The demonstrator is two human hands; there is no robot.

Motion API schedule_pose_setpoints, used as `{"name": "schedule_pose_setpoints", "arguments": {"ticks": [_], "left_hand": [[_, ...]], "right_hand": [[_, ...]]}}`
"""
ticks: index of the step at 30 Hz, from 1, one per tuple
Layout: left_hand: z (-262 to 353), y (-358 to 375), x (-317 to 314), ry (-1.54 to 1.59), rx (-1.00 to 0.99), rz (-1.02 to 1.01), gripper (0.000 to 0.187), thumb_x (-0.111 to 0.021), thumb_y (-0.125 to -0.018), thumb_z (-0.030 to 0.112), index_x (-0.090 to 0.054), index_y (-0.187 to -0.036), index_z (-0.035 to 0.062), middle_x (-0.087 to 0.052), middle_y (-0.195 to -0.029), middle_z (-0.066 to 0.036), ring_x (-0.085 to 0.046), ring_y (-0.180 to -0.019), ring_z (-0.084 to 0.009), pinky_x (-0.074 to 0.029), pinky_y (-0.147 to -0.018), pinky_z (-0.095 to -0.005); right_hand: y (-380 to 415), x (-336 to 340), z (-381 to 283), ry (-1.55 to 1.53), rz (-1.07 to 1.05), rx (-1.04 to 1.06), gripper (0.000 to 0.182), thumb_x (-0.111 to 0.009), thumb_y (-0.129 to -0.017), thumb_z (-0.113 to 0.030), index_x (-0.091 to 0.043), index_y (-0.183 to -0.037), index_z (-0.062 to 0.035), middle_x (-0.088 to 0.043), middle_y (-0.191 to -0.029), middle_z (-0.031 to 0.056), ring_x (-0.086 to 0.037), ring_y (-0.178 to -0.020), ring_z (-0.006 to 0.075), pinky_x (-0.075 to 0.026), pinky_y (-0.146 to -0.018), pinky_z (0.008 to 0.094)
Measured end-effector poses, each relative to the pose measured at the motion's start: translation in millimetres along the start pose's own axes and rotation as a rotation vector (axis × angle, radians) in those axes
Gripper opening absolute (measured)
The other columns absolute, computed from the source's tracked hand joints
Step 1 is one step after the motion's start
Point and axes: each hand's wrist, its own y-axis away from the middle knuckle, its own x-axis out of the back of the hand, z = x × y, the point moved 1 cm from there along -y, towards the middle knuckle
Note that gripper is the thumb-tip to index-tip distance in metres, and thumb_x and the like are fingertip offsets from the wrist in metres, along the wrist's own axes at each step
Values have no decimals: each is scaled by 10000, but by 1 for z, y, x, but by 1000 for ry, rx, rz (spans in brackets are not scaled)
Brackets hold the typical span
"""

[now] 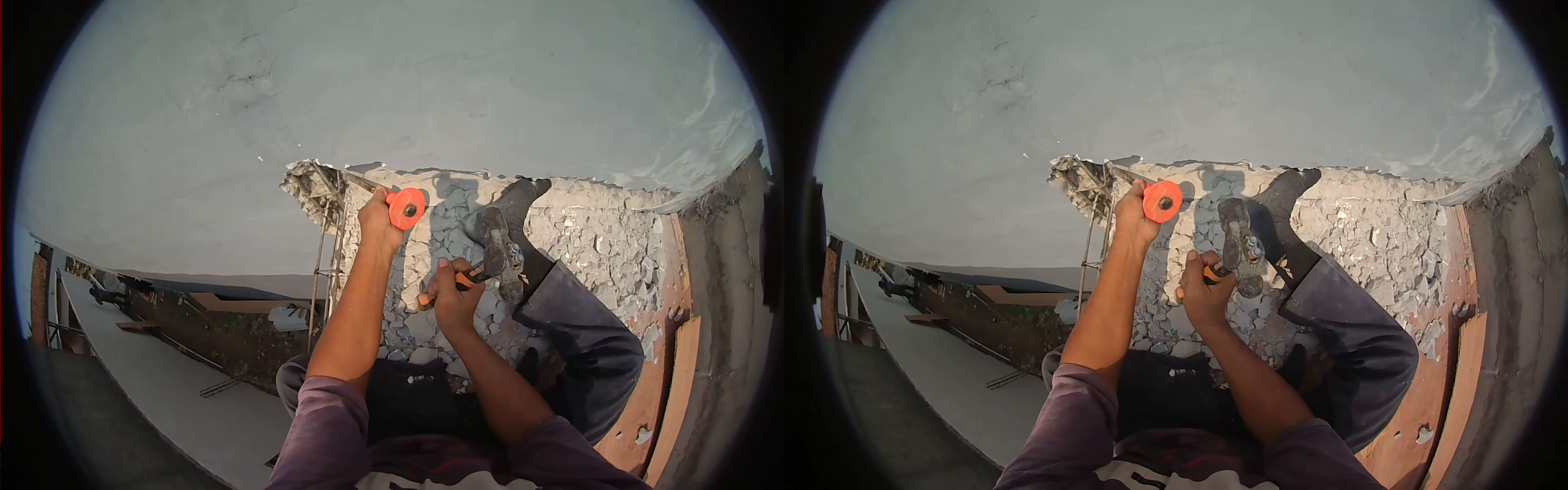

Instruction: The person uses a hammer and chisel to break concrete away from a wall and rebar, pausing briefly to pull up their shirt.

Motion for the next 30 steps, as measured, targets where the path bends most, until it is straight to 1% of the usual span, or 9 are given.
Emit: {"name": "schedule_pose_setpoints", "arguments": {"ticks": [1, 4, 11, 14, 17, 20, 25, 28, 30], "left_hand": [[0, 1, -5, 37, 9, 6, 178, -443, -1051, 149, -519, -922, 53, -521, -815, -46, -560, -690, -178, -563, -664, -367], [5, -5, 4, -56, 130, 33, 162, -469, -1038, 147, -518, -919, 49, -527, -815, -52, -568, -685, -190, -567, -666, -382], [-22, 80, 65, -175, -54, 37, 118, -534, -1000, 159, -542, -1003, 42, -610, -838, -95, -615, -688, -173, -575, -647, -359], [-7, 96, 82, -244, -10, -51, 187, -534, -1002, 187, -555, -1101, 30, -628, -884, -91, -632, -782, -178, -574, -699, -343], [14, 91, 85, -147, -42, -127, 225, -550, -989, 181, -549, -1143, 18, -655, -923, -117, -641, -801, -185, -575, -715, -337], [39, 76, 89, -61, -32, -219, 218, -521, -1016, 205, -566, -1126, 22, -658, -926, -125, -652, -828, -197, -585, -739, -351], [61, 52, 83, 270, -3, -265, 254, -509, -1042, 256, -565, -1119, 21, -646, -967, -131, -661, -859, -226, -591, -786, -373], [67, 44, 68, 406, 31, -307, 269, -518, -1040, 296, -568, -1077, 35, -616, -986, -86, -647, -868, -198, -582, -832, -354], [69, 36, 58, 466, 41, -292, 272, -509, -1045, 309, -567, -1054, 43, -604, -967, -68, -636, -858, -176, -577, -838, -341]], "right_hand": [[-12, -2, 18, 132, 47, -53, 341, -667, -943, -176, -512, -660, -65, -494, -512, 7, -488, -427, 115, -405, -439, 306], [-24, 19, 2, 453, -340, -545, 359, -681, -927, -179, -515, -630, -67, -492, -510, 8, -470, -406, 112, -390, -414, 305], [5, 68, 3, 575, -178, -230, 360, -708, -892, -236, -551, -655, -14, -503, -539, 2, -468, -483, 110, -381, -469, 330], [9, 52, -29, 526, -149, -370, 341, -713, -895, -235, -575, -690, 0, -519, -553, -4, -469, -540, 91, -364, -511, 330], [13, 49, -27, 619, -250, -132, 295, -683, -934, -196, -560, -711, -48, -520, -569, -2, -504, -470, 98, -402, -444, 305], [21, 33, -34, 550, -341, 62, 310, -659, -957, -172, -531, -694, -68, -504, -594, -20, -486, -529, 77, -391, -502, 285], [47, 1, -71, 678, -450, 133, 244, -629, -980, -155, -529, -774, -68, -495, -658, -37, -458, -607, 56, -381, -567, 266], [55, -26, -102, 615, -488, 435, 184, -573, -1006, -151, -537, -847, -69, -489, -694, -5, -454, -620, 74, -399, -586, 275], [51, -65, -117, 312, -462, 731, 182, -557, -1012, -155, -541, -851, -72, -480, -688, 13, -460, -619, 87, -409, -587, 279]]}}
